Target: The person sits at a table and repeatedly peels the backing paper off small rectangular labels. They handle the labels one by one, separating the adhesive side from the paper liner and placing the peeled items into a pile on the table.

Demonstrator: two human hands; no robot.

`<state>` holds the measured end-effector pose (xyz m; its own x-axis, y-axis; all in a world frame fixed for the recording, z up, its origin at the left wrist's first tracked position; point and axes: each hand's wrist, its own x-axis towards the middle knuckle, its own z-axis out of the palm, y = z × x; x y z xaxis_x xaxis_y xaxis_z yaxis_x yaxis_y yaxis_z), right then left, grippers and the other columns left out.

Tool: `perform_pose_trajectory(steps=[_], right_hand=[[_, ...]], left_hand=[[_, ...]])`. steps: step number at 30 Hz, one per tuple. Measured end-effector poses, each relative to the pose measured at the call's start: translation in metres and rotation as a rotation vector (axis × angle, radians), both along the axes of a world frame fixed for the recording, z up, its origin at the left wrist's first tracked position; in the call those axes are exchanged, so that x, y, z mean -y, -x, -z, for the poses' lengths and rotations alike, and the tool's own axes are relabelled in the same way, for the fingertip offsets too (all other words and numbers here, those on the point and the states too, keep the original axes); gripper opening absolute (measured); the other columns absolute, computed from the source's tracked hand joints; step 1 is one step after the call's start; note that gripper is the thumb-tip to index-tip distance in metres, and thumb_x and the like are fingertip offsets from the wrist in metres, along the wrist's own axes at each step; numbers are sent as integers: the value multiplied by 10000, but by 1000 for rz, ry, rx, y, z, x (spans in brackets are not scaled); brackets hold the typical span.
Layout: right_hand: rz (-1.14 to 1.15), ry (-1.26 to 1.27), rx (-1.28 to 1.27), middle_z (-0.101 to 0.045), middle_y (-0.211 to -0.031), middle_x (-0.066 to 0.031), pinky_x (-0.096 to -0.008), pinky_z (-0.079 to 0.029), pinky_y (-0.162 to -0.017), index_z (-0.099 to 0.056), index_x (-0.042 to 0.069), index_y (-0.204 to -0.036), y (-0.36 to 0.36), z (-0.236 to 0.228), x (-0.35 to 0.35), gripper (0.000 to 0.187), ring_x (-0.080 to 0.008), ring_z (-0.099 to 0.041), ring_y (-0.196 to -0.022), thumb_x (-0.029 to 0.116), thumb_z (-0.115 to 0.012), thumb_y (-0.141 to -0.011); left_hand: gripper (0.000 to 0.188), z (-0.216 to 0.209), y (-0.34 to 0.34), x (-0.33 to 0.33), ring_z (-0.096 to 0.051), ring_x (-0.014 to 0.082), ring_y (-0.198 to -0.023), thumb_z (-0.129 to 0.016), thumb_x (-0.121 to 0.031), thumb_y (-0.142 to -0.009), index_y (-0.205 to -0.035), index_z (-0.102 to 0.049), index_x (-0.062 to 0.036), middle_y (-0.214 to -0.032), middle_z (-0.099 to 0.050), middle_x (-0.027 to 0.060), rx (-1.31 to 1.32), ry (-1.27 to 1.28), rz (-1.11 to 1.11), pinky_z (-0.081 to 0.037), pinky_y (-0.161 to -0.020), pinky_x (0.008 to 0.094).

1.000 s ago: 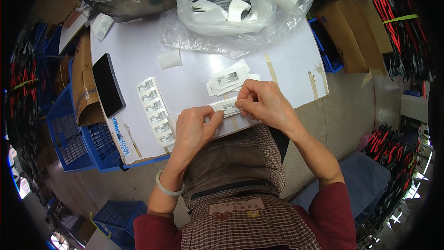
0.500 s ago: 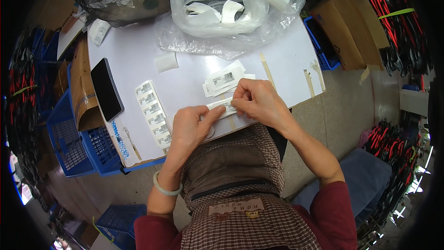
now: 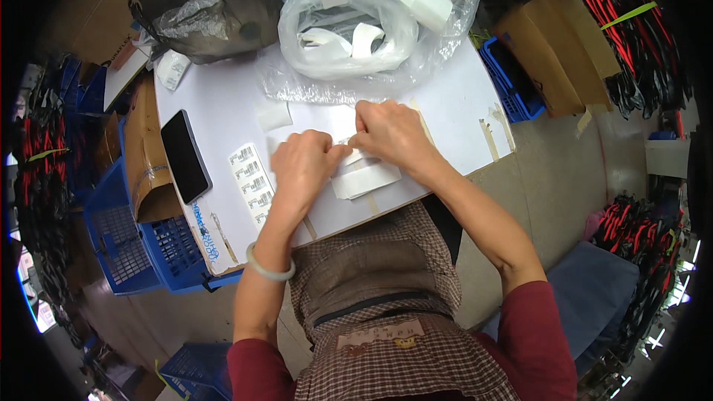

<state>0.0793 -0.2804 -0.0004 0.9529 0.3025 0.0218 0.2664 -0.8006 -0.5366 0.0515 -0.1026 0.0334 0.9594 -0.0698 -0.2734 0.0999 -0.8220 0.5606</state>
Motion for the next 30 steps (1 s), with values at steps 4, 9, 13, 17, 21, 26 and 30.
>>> perform_pose_trajectory(steps=[4, 9, 13, 17, 21, 26, 30], right_hand=[[-48, 115, 110, -640, -611, -157, -425, -497, -535, -655, 14, -715, -5, -17, 12, 342, -330, -650, -568, 318, -804, -673], [132, -476, -363, -633, -599, -115, -365, -499, -515, -684, -1, -749, 11, -35, 32, 364, -228, -638, -531, 350, -766, -798], [90, -1296, -668, -672, -796, -21, -238, -497, -655, -698, 33, -900, 15, -39, 34, 194, -95, -632, -715, 222, -731, -869], [109, -1705, 23, -667, -896, -20, -208, -471, -779, -667, 22, -1014, -32, -76, 51, 161, -77, -605, -807, 51, -703, -859], [587, -1192, 344, -652, -894, -36, -234, -480, -751, -649, -3, -1025, -92, -48, 95, 191, -97, -590, -776, 58, -697, -850], [743, -791, 425, -629, -891, -54, -258, -481, -753, -634, -29, -1044, -98, -2, 82, 274, -127, -577, -796, 115, -731, -832], [743, -817, 533, -630, -968, -73, -263, -473, -769, -636, -25, -1071, -98, -4, 102, 279, -127, -566, -847, 122, -724, -851]], left_hand=[[375, 19, -10, 4, -526, 172, -443, -767, -342, -780, -601, -669, -27, -477, -561, 80, -39, -41, 63, -405, -486, 345], [169, 10, 21, 10, -560, 269, -493, -766, -174, -789, -802, -695, -22, -623, -616, 138, 318, 380, 18, -418, -482, 359], [310, -24, 34, 30, -632, 237, -604, -761, -68, -786, -1083, -681, -33, -824, -670, 145, 589, 435, 316, -489, -533, 324], [467, -36, 39, 31, -673, 263, -813, -785, -73, -766, -1204, -635, -9, -995, -675, 159, 684, 476, 265, -543, -602, 329], [369, -19, 50, -21, -648, 228, -956, -685, -13, -825, -1184, -615, 34, -1145, -653, 161, 689, 366, -401, -531, -739, 293], [603, 31, 45, -137, -487, 390, -1169, -759, -200, -778, -1257, -516, 76, -1269, -535, 227, 648, -282, -630, -401, -992, 476], [789, 36, 9, -140, -401, 408, -1281, -803, -327, -697, -1296, -487, 78, -1349, -478, 252, 383, -286, -702, -326, -1061, 510]])
